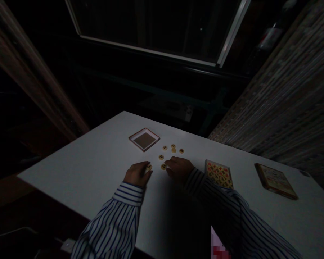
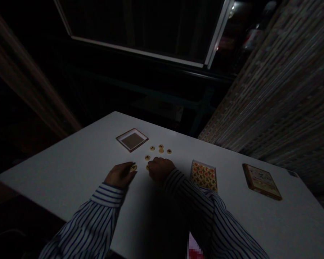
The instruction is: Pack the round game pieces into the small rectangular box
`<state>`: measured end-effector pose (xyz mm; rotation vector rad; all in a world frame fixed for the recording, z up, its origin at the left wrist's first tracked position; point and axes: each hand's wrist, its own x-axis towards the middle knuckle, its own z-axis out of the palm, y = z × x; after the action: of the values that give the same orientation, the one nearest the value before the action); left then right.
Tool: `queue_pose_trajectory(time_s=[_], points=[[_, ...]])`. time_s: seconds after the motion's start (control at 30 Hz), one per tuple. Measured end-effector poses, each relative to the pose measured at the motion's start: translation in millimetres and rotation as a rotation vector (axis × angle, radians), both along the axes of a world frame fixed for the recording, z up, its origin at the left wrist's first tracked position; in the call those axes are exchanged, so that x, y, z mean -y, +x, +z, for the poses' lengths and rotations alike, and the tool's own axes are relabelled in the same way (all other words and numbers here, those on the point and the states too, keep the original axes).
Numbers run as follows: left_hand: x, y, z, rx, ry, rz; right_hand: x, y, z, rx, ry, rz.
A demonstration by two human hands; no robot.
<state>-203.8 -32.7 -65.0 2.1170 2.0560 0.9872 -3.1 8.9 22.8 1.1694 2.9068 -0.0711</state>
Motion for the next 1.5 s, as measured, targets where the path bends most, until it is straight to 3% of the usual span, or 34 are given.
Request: queue_pose_trajectory(time_s=[0.2,0.47,0.7,1.07,1.27,1.5], points=[[-2,1,-4.5,-0.01,-0.014,0.017,1,-26,-9.2,-0.001,0.023,0.02],[-4,3,-3.8,0.017,-0.045,0.065,1,-27,-12.3,0.018,0.034,0.068],[-1,8,2.6,0.124,-0.025,0.058,0,-22,-8.6,0.032,0.027,0.033],[7,26,26.2,0.373,0.152,0.025,4,-8,5.4,-0.013,0.004,-0.035],[10,39,32.0,0.535,0.132,-0.021,3,7,9.4,-0.03,-0.015,-0.055],[13,55,41.3,0.591,0.098,-0.086,3,27,17.0,-0.148,0.031,-0.099]])
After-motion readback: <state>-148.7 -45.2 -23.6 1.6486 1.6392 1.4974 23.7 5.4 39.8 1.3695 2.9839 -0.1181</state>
